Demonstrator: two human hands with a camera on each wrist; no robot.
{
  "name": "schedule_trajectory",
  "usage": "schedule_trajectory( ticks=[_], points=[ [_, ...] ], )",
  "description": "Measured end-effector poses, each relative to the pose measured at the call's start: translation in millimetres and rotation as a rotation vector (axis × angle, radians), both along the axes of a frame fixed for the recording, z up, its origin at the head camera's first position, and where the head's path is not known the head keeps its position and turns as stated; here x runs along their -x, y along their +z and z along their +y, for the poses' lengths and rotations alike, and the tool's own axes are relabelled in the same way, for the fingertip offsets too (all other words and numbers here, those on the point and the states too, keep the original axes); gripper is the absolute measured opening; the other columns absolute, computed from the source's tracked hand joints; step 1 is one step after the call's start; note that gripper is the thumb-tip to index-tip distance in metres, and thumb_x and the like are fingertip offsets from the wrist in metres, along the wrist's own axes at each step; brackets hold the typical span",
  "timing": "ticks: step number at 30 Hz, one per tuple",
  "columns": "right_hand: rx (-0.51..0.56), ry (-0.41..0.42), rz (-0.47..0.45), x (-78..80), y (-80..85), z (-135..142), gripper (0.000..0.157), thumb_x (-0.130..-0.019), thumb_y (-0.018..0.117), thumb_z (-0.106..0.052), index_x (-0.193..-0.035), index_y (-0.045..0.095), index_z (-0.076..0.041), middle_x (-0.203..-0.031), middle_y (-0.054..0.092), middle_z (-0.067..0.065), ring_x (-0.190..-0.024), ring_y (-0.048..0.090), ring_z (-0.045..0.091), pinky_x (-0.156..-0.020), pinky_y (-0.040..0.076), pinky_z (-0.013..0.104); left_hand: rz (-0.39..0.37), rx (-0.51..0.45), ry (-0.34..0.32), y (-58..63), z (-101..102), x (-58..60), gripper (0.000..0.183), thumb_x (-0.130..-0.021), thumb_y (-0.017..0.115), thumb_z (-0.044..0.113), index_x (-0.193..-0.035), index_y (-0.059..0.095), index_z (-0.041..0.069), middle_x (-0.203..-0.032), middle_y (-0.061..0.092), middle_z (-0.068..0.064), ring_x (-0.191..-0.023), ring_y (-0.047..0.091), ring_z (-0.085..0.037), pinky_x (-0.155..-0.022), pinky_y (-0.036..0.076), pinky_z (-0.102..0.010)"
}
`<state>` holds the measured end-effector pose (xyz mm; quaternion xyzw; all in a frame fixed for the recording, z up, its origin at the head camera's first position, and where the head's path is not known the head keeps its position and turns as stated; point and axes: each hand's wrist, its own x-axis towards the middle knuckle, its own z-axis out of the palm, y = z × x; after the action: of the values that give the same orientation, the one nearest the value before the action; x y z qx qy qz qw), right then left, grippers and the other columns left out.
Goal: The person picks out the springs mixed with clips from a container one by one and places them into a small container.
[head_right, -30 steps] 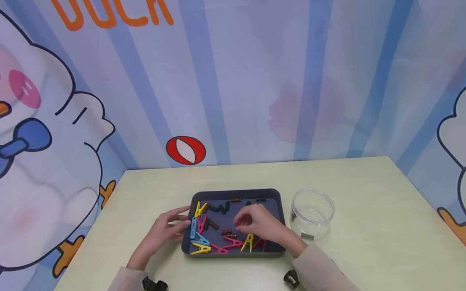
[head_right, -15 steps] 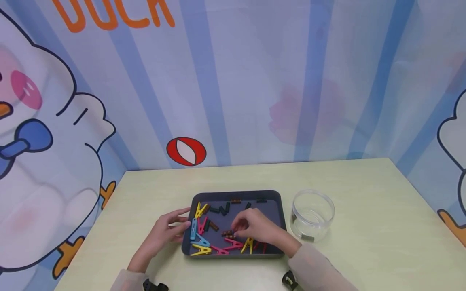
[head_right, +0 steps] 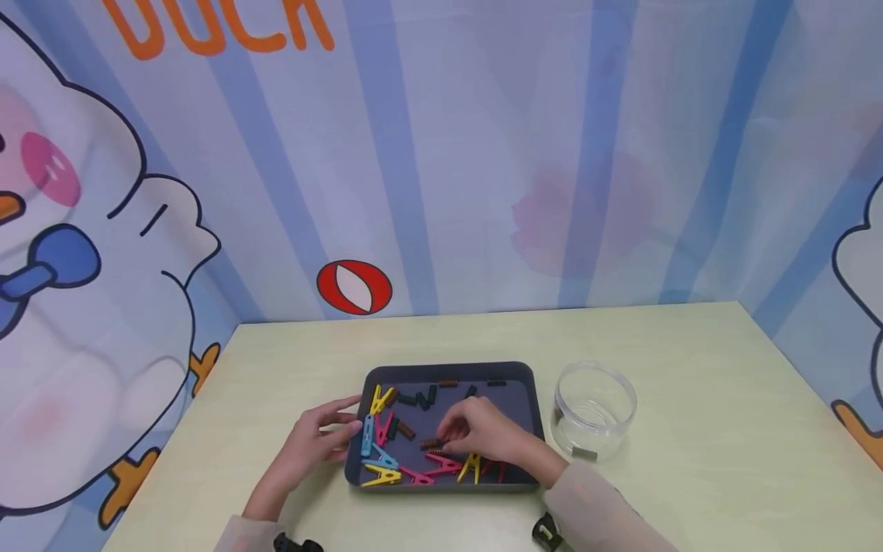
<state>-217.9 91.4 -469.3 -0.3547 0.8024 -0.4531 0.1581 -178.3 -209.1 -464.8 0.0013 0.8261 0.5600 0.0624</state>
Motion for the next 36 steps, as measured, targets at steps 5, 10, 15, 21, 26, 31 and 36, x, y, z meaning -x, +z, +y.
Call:
schedule_trajectory(
  ticks=[5, 10, 15, 21, 26, 31, 36],
  points=[
    [-0.008, 0.003, -0.015, 0.0, 0.9, -2.2, 0.012, -0.085, 0.076, 0.001, -0.097, 0.074, -0.001, -0.089, 0.070, 0.004, -0.077, 0.065, 0.009, -0.069, 0.056, 0.023, 0.003, 0.013, 0.004, -1.4, 0.0, 0.2, 0.044, -0.096, 0.067, 0.010, -0.139, 0.058, 0.007, -0.115, 0.065, -0.019, -0.086, 0.070, -0.024, -0.065, 0.061, -0.036],
    [-0.017, 0.006, -0.018, -0.3, 0.5, -2.9, 0.013, -0.084, 0.076, 0.002, -0.096, 0.074, -0.002, -0.089, 0.070, 0.004, -0.077, 0.065, 0.009, -0.069, 0.056, 0.022, 0.008, 0.014, 0.003, -3.0, -0.2, 0.6, 0.044, -0.096, 0.067, 0.009, -0.140, 0.058, 0.006, -0.115, 0.065, -0.020, -0.085, 0.070, -0.024, -0.064, 0.061, -0.035],
    [-0.017, 0.010, -0.026, -0.2, -0.4, -3.5, 0.014, -0.083, 0.076, 0.004, -0.096, 0.074, -0.001, -0.089, 0.070, 0.004, -0.077, 0.065, 0.009, -0.069, 0.056, 0.023, 0.015, 0.015, 0.003, -2.9, 0.1, 0.6, 0.044, -0.096, 0.067, 0.009, -0.139, 0.058, 0.006, -0.115, 0.065, -0.020, -0.086, 0.070, -0.025, -0.064, 0.061, -0.035],
    [-0.014, 0.017, -0.037, 1.2, -2.1, -3.9, 0.016, -0.082, 0.078, 0.004, -0.096, 0.074, -0.002, -0.089, 0.070, 0.004, -0.077, 0.065, 0.010, -0.068, 0.056, 0.023, 0.003, 0.017, 0.005, -2.4, 0.4, 0.1, 0.044, -0.096, 0.067, 0.010, -0.139, 0.058, 0.006, -0.116, 0.065, -0.020, -0.088, 0.070, -0.025, -0.065, 0.061, -0.036],
    [-0.015, 0.024, -0.030, 1.5, -3.1, -4.3, 0.017, -0.081, 0.079, 0.005, -0.096, 0.075, -0.003, -0.088, 0.070, 0.002, -0.076, 0.065, 0.010, -0.068, 0.056, 0.022, -0.001, 0.019, 0.005, -3.5, -0.3, 0.0, 0.045, -0.096, 0.067, 0.011, -0.140, 0.058, 0.006, -0.115, 0.065, -0.019, -0.086, 0.070, -0.025, -0.065, 0.061, -0.036],
    [-0.018, 0.027, -0.022, 0.8, -2.9, -4.2, 0.017, -0.081, 0.078, 0.005, -0.095, 0.075, -0.004, -0.087, 0.070, 0.001, -0.075, 0.065, 0.009, -0.067, 0.056, 0.023, 0.002, 0.008, 0.007, -3.2, -0.2, 0.0, 0.045, -0.096, 0.067, 0.010, -0.140, 0.058, 0.006, -0.114, 0.065, -0.019, -0.085, 0.070, -0.024, -0.064, 0.061, -0.035],
    [-0.014, 0.031, -0.007, -0.8, -2.5, -3.8, 0.016, -0.082, 0.077, 0.005, -0.094, 0.074, -0.004, -0.086, 0.070, 0.001, -0.075, 0.065, 0.008, -0.067, 0.057, 0.024, -0.004, -0.006, 0.014, -1.5, 0.7, -0.4, 0.044, -0.096, 0.067, 0.009, -0.139, 0.058, 0.006, -0.112, 0.065, -0.019, -0.085, 0.070, -0.023, -0.064, 0.061, -0.035]
  ],
)
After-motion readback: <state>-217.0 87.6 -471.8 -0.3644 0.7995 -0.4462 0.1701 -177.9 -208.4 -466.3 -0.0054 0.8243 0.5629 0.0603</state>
